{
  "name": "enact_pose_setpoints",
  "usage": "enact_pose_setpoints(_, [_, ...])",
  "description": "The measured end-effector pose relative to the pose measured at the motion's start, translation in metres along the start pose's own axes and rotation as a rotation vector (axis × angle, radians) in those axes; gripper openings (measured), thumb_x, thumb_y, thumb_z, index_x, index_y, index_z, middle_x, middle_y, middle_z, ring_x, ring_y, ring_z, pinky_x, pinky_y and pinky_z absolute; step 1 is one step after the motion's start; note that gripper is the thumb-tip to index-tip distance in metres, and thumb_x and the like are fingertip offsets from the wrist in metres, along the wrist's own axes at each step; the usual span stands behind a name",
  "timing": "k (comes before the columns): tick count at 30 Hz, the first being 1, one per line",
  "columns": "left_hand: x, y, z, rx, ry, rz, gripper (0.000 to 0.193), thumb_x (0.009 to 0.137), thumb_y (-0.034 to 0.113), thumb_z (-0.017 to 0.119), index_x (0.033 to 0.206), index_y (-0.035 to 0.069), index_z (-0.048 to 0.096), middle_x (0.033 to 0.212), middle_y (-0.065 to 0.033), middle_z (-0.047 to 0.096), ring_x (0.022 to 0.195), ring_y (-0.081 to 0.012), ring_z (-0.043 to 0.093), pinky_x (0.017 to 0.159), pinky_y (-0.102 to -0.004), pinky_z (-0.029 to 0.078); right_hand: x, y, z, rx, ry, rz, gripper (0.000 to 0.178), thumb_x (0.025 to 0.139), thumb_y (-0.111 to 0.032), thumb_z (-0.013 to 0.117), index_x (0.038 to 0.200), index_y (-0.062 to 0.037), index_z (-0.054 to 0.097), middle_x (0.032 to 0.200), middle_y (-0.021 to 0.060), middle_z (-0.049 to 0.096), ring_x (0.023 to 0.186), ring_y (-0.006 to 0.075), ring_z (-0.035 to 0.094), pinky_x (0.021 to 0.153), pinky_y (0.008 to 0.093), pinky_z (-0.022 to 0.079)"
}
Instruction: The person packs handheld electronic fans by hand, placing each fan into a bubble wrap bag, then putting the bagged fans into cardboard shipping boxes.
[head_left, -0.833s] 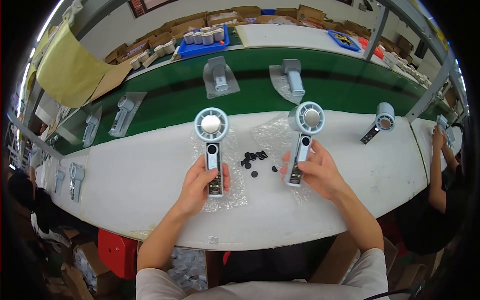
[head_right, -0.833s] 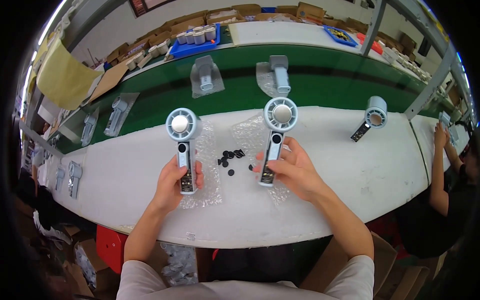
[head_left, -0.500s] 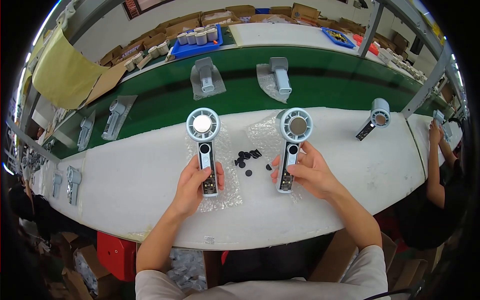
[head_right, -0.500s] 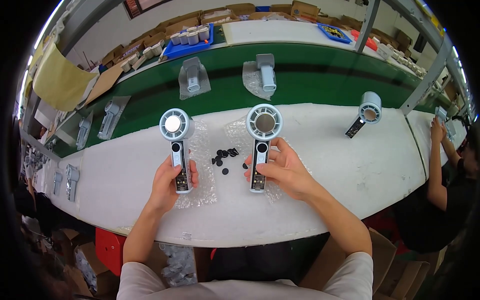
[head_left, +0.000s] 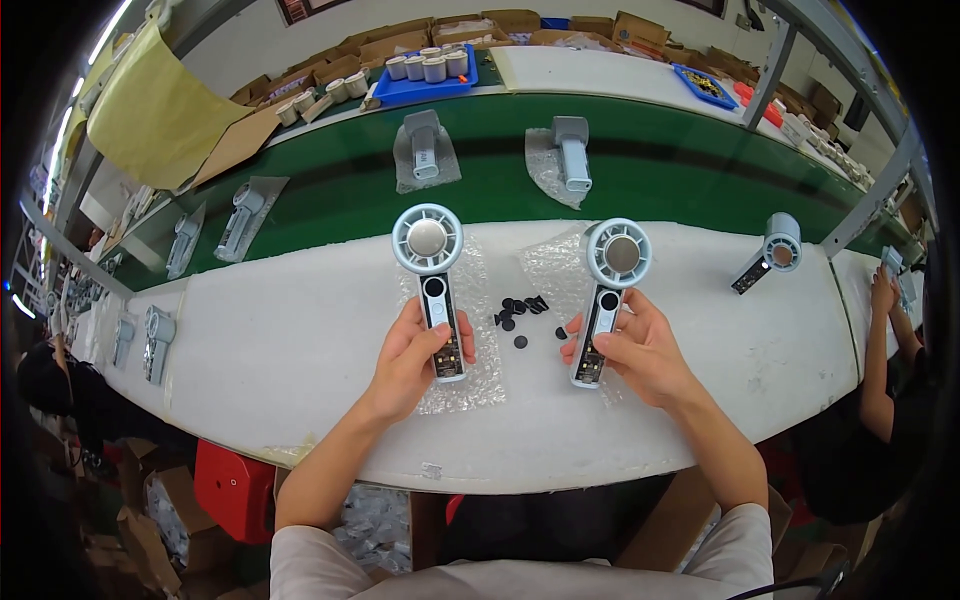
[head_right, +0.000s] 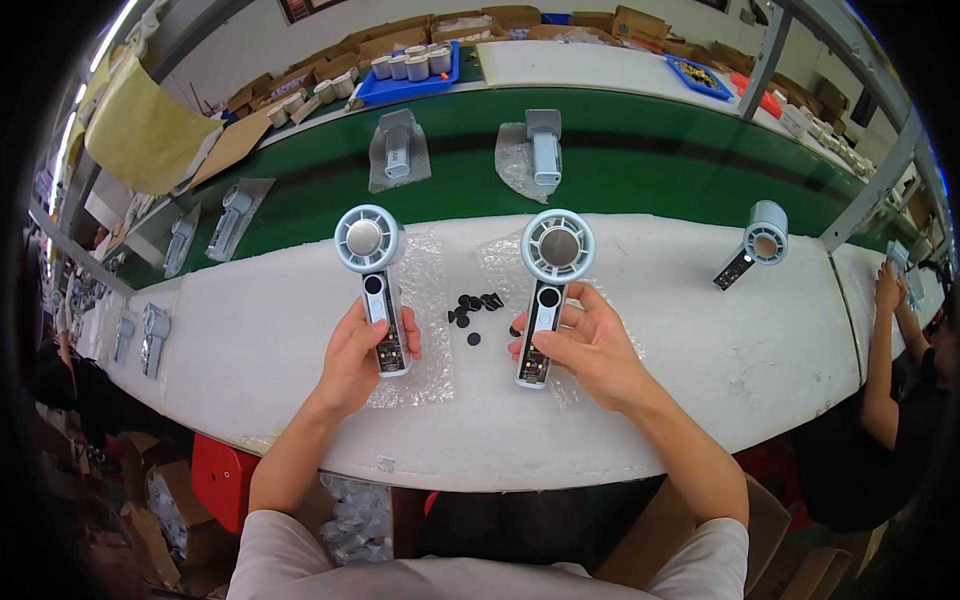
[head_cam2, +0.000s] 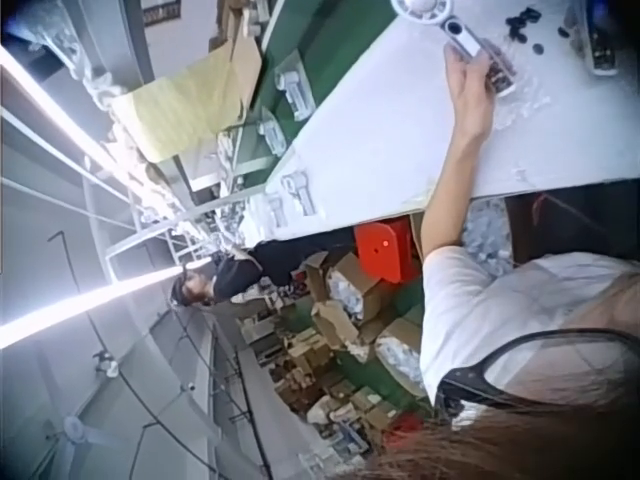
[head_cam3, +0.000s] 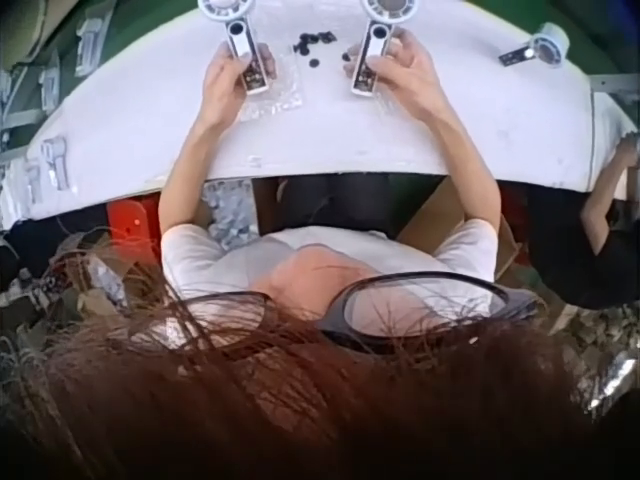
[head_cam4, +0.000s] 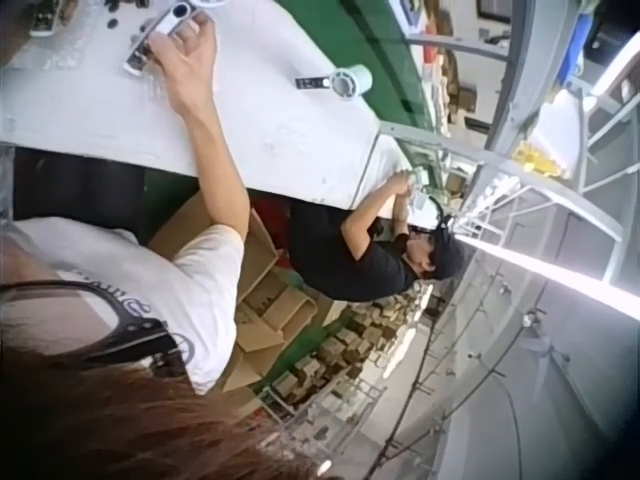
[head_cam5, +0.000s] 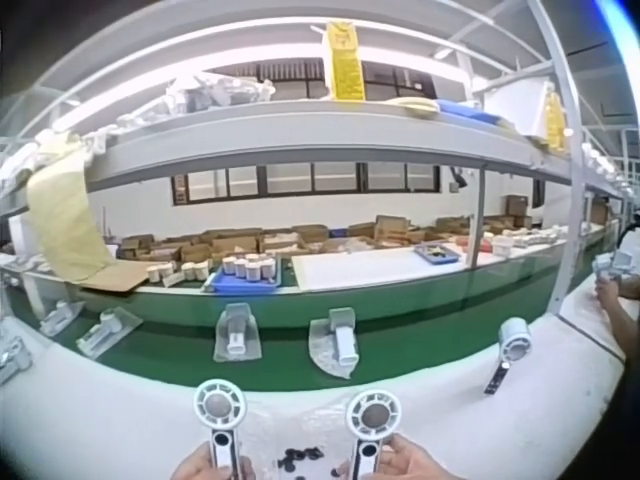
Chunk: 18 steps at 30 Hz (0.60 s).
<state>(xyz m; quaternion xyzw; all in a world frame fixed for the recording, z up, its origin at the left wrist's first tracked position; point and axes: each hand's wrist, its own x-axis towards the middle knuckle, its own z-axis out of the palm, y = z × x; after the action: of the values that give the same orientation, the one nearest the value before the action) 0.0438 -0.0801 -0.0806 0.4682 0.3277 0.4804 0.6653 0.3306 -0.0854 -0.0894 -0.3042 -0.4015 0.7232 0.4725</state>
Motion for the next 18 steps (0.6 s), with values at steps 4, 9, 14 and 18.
enact_pose_setpoints(4, [0.001,-0.002,0.002,-0.022,-0.035,-0.006,0.031,0.094,0.009,0.045,0.124,0.003,0.038,0.103,-0.0140,0.058,0.085,-0.0200,0.058,0.077,-0.0317,0.048,0.000,0.001,-0.002,-0.002,0.015,-0.015,0.054,0.084,0.003,0.062,0.130,-0.0032,0.033,0.110,0.0218,0.061,0.092,0.0322,0.067,0.083,0.0416,0.055])
enact_pose_setpoints(9, [0.002,-0.002,0.006,-0.024,-0.033,0.005,0.031,0.094,0.009,0.045,0.124,0.004,0.038,0.102,-0.0140,0.058,0.084,-0.0203,0.058,0.076,-0.0321,0.049,-0.001,0.001,-0.008,-0.020,0.012,-0.043,0.056,0.084,0.001,0.062,0.132,-0.0033,0.035,0.110,0.0224,0.062,0.090,0.0330,0.068,0.081,0.0419,0.056])
enact_pose_setpoints(14, [0.002,-0.006,0.004,-0.012,-0.045,0.001,0.030,0.094,0.009,0.045,0.123,0.004,0.038,0.103,-0.0140,0.058,0.083,-0.0203,0.058,0.076,-0.0320,0.049,-0.001,-0.001,-0.009,-0.011,-0.011,-0.023,0.052,0.083,0.005,0.062,0.128,-0.0018,0.037,0.108,0.0207,0.062,0.090,0.0312,0.067,0.081,0.0395,0.055])
enact_pose_setpoints(18, [0.003,-0.008,0.004,-0.001,-0.060,0.002,0.030,0.095,0.009,0.045,0.124,0.003,0.038,0.103,-0.0138,0.058,0.083,-0.0200,0.059,0.075,-0.0318,0.049,0.000,0.000,-0.011,-0.017,-0.008,-0.015,0.052,0.083,0.005,0.061,0.129,-0.0014,0.038,0.107,0.0207,0.062,0.089,0.0308,0.067,0.080,0.0386,0.055])
